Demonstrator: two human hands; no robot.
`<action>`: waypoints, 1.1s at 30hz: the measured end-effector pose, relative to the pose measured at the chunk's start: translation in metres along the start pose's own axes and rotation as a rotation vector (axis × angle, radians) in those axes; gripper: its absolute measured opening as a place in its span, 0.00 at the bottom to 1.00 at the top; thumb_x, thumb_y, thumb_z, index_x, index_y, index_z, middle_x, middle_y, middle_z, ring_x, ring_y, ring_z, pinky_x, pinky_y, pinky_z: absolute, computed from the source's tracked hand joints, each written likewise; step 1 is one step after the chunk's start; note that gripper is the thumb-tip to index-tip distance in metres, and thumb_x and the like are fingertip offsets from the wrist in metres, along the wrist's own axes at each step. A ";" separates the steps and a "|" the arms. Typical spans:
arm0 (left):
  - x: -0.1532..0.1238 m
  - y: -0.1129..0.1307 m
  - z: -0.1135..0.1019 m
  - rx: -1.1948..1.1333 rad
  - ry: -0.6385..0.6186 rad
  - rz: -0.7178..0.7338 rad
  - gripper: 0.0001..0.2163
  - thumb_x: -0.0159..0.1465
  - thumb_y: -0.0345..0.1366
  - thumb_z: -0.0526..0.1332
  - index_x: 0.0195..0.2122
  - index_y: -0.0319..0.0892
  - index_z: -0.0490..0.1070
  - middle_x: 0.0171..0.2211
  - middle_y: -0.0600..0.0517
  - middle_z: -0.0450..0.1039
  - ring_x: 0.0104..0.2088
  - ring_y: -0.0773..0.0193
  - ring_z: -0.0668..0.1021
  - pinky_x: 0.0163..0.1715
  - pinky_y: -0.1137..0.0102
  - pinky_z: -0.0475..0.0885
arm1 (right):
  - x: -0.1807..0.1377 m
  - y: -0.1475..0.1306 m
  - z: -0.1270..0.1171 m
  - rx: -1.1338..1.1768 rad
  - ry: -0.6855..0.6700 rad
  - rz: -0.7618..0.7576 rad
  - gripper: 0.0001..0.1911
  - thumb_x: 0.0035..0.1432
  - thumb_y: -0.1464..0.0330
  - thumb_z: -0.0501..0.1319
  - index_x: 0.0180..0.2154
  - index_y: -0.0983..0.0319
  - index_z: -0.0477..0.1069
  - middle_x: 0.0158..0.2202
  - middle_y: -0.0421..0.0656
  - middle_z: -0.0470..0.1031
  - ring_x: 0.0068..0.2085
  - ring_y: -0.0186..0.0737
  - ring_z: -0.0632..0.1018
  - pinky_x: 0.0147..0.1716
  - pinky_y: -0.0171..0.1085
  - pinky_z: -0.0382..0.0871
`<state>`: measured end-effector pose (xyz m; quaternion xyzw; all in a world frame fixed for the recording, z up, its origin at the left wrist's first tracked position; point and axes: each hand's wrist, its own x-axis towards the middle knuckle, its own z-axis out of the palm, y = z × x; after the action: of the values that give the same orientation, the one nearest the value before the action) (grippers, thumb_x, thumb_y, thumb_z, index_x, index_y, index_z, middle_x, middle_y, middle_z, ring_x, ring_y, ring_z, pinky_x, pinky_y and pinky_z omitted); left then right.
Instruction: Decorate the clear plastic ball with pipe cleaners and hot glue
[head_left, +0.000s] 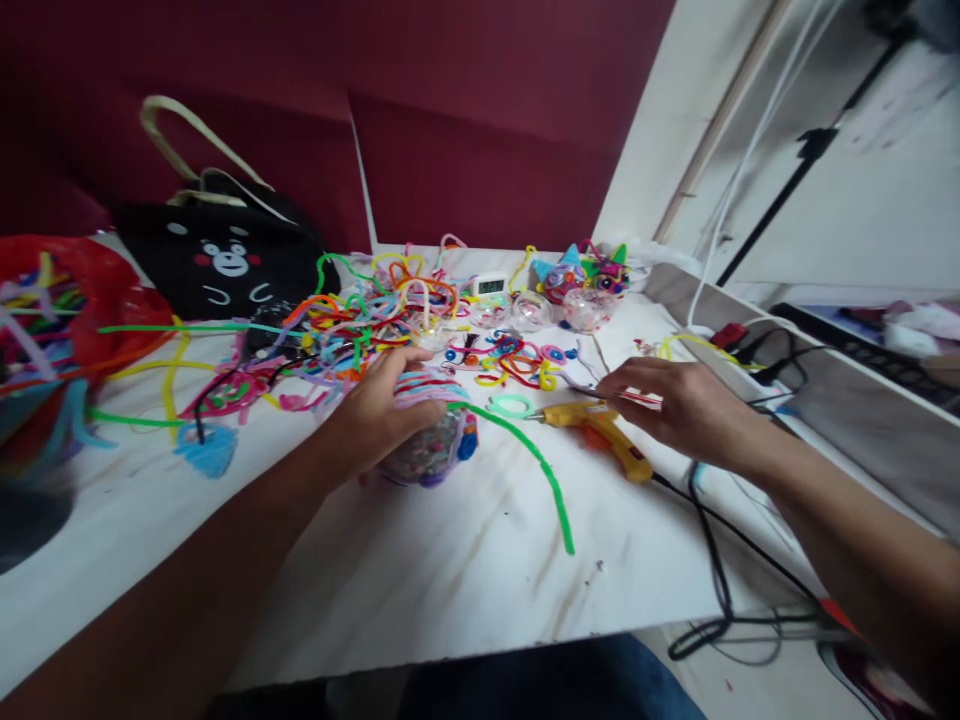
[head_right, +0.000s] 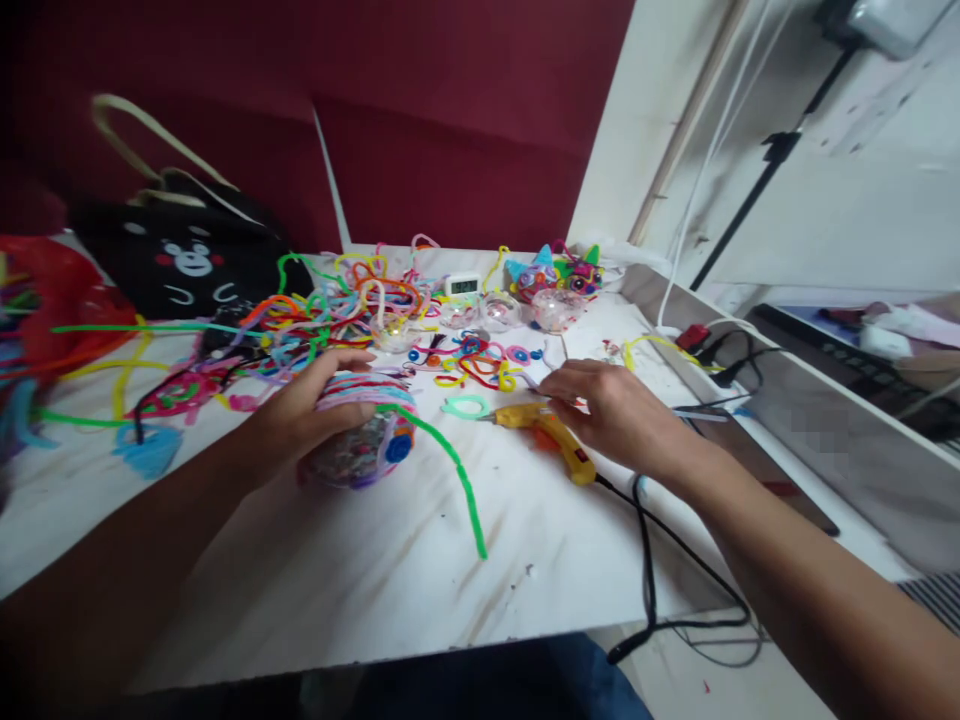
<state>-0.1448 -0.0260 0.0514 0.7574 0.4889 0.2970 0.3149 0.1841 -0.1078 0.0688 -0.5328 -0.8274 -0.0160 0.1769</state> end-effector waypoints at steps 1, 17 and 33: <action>0.000 0.001 -0.001 -0.008 -0.001 -0.013 0.33 0.51 0.54 0.62 0.57 0.47 0.64 0.57 0.49 0.67 0.50 0.46 0.74 0.45 0.61 0.71 | -0.011 0.012 -0.002 -0.030 -0.036 0.055 0.12 0.63 0.69 0.55 0.41 0.60 0.77 0.40 0.49 0.80 0.39 0.43 0.80 0.40 0.40 0.73; 0.002 0.015 -0.012 0.017 -0.175 -0.118 0.33 0.56 0.59 0.60 0.58 0.47 0.61 0.55 0.52 0.69 0.55 0.47 0.71 0.49 0.65 0.69 | -0.045 0.022 0.025 0.136 -0.128 0.421 0.17 0.60 0.60 0.55 0.46 0.60 0.73 0.36 0.44 0.80 0.33 0.41 0.80 0.33 0.37 0.71; 0.007 0.007 -0.016 -0.042 -0.237 -0.111 0.30 0.56 0.56 0.61 0.56 0.49 0.62 0.53 0.49 0.70 0.53 0.47 0.74 0.50 0.60 0.69 | -0.029 0.031 0.046 0.187 -0.254 0.517 0.18 0.53 0.52 0.58 0.24 0.59 0.69 0.22 0.42 0.74 0.23 0.38 0.72 0.23 0.36 0.58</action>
<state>-0.1502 -0.0191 0.0676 0.7521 0.4830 0.1978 0.4023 0.2103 -0.1102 0.0118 -0.7049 -0.6777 0.1728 0.1184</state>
